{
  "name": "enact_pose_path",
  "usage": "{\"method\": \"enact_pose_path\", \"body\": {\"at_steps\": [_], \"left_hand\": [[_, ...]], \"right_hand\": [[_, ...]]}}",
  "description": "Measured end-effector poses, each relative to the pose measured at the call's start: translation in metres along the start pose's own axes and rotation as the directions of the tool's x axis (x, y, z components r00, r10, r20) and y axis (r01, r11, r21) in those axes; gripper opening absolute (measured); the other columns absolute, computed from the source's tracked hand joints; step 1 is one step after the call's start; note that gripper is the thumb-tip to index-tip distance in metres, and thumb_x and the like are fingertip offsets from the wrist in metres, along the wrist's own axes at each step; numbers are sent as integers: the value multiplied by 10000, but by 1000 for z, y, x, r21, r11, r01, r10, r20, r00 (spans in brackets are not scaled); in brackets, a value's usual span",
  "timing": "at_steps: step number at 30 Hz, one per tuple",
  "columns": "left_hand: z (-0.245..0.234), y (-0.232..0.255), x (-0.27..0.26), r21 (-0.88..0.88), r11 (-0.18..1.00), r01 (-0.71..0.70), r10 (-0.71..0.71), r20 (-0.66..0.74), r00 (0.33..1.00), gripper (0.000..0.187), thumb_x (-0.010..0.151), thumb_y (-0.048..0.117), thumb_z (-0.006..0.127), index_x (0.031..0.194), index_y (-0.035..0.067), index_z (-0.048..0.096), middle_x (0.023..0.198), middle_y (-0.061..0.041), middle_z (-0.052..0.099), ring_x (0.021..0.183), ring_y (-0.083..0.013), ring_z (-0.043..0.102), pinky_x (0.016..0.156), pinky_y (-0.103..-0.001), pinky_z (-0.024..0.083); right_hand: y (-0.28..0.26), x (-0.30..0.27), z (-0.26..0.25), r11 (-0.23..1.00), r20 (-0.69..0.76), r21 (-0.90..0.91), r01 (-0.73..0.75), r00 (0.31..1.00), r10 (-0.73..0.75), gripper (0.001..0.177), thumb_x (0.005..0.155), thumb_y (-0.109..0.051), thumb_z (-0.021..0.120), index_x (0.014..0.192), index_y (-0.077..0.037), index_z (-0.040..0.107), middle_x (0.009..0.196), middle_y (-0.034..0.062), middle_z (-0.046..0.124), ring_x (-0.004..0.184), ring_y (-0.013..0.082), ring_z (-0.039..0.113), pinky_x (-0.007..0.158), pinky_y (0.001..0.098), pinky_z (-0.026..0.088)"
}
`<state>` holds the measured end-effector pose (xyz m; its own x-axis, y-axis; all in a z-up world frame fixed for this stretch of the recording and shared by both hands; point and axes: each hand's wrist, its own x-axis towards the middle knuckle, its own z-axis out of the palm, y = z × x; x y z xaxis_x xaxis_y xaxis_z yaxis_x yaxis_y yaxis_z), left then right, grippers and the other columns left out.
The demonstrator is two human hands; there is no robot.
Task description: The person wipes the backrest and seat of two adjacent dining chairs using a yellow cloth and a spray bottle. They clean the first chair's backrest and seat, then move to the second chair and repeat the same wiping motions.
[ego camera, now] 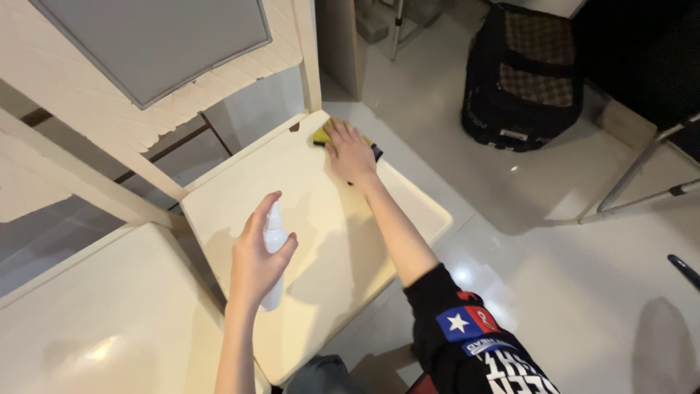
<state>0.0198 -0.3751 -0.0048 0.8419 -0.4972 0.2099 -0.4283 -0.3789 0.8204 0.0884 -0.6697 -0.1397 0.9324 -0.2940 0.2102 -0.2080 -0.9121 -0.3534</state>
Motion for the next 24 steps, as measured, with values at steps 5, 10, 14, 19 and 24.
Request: {"method": "enact_pose_path", "body": {"at_steps": [5,10,14,19,24], "left_hand": [[-2,-3,-17,6,1000,30,-30,4,1000,729,758,139,767,1445,187,528,1304,-156,684,1069,-325,713,893,-402,557],[-3,-6,-25,-39,999,-4,2,-43,999,707,772,127,762,1443,167,543,1353,-149,672,1148,-326,696,923,-403,550],[0,-5,-23,-70,995,-74,70,-61,996,711,770,128,771,1440,148,536,1371,-154,661,1182,-331,685,935,-405,545],[-1,-4,-29,-69,996,-55,52,-36,998,702,774,129,767,1440,156,544,1355,-151,670,1160,-326,694,935,-398,550],[-7,-1,-29,-64,997,37,-38,-24,999,706,769,139,758,1439,182,540,1336,-141,675,1099,-315,712,913,-391,557]], "right_hand": [[0,-3,12,998,-49,-58,-17,999,14,525,1061,-311,468,1546,-115,425,1658,104,319,1539,306,280,1264,451,227],[-13,-58,0,999,31,-43,24,999,-22,539,1064,-324,451,1558,-111,403,1669,110,282,1537,322,250,1258,446,197],[-21,-93,-18,999,52,23,32,998,-33,535,1052,-336,444,1551,-145,414,1668,85,295,1538,298,259,1261,444,189],[-12,-69,-12,1000,5,-20,-11,1000,11,526,1048,-316,455,1542,-136,432,1661,91,319,1534,309,288,1265,447,210],[10,-23,1,992,-25,-74,-99,995,98,517,1045,-311,466,1533,-143,448,1638,87,363,1500,314,355,1239,452,272]]}}
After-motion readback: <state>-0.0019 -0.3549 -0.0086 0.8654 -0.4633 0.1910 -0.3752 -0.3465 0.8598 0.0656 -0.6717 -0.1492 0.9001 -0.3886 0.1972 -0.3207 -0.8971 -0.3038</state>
